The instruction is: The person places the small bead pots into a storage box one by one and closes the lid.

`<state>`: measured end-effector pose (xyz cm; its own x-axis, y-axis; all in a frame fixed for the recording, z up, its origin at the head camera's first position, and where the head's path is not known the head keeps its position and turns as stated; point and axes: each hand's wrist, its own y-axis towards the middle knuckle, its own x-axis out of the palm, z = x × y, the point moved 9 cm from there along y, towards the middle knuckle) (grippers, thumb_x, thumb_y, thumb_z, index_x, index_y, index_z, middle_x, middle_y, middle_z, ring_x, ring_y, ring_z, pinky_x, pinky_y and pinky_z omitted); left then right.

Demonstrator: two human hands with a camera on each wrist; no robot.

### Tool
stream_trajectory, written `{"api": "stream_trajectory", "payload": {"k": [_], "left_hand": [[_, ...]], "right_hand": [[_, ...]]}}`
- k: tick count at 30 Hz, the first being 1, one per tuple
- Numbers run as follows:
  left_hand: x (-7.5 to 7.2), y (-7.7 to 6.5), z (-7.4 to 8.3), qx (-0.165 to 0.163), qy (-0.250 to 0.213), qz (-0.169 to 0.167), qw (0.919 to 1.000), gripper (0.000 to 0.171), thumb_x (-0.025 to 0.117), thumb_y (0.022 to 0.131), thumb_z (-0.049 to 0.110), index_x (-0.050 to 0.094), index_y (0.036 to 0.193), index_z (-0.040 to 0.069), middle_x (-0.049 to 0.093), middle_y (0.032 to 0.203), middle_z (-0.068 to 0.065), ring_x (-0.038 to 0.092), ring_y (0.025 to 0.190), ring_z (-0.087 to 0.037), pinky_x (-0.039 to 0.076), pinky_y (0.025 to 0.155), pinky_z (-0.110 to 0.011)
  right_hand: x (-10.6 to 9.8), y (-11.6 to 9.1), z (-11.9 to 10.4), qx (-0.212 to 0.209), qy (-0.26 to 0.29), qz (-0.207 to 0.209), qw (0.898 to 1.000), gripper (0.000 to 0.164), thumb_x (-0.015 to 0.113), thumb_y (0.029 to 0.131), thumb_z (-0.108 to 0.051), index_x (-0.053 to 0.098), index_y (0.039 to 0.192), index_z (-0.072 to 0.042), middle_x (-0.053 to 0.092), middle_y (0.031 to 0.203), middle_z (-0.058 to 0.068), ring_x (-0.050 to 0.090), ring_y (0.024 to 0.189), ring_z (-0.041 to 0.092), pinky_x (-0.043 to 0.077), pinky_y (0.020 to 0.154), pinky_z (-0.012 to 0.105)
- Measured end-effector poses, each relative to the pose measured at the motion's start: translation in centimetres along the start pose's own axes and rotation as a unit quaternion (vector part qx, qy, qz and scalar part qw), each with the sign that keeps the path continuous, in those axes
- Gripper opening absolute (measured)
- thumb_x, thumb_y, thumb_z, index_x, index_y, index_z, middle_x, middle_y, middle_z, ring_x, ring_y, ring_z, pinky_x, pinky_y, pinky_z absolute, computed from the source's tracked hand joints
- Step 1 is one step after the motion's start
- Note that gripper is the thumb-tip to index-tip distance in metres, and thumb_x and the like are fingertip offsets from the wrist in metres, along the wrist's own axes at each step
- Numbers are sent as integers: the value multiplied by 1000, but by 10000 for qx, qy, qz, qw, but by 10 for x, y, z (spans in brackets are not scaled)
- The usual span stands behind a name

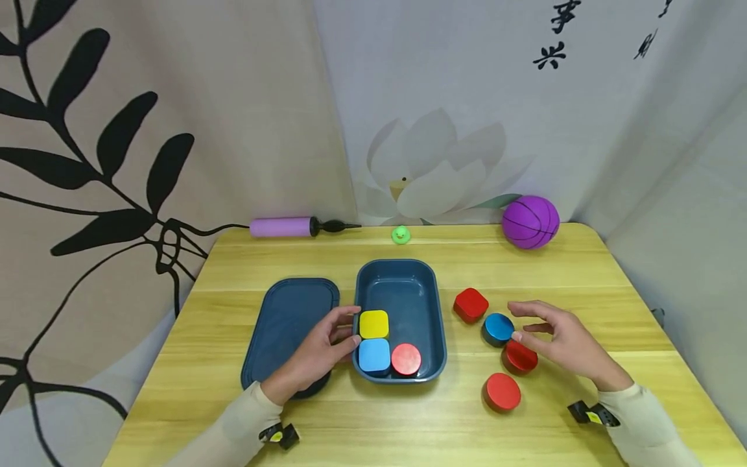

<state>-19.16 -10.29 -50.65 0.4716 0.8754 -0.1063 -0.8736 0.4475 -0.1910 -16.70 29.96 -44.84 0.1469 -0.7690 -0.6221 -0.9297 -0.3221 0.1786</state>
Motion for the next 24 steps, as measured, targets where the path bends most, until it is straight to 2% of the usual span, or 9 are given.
{"api": "stream_trajectory", "payload": {"k": [4,7,14,19,24], "left_hand": [[0,-1,0,-8,26,-15,10000,59,64,108,17,38,161,14,44,158,-22,54,140,-39,61,95,-41],[0,-2,1,-16,12,-25,10000,59,63,108,17,38,161,15,43,158,-22,54,140,-40,61,96,-41],[-1,-1,3,-66,-14,6,10000,59,64,107,14,39,161,14,43,158,-22,53,140,-41,61,96,-42],[-3,-2,4,-64,2,21,10000,60,64,107,14,38,161,13,43,159,-23,53,141,-42,62,95,-42],[-2,-2,4,-64,8,6,10000,59,63,107,13,39,161,13,43,158,-23,54,140,-42,62,94,-42]], "right_hand": [[2,-9,13,219,53,-51,9997,50,78,97,-13,62,143,-1,65,140,22,62,124,-4,60,93,25],[5,-16,22,423,101,-130,9990,53,79,97,-15,60,144,0,65,142,20,64,123,-3,60,94,24],[13,-30,33,710,274,-366,9964,53,79,98,-21,60,145,-7,65,142,16,66,121,0,58,95,21],[16,-36,36,868,96,-508,9949,53,82,95,-28,63,142,-13,67,140,10,67,117,0,57,97,21],[17,-37,34,774,-124,-594,9952,53,84,93,-29,66,141,-16,70,138,6,67,116,0,57,96,22]]}}
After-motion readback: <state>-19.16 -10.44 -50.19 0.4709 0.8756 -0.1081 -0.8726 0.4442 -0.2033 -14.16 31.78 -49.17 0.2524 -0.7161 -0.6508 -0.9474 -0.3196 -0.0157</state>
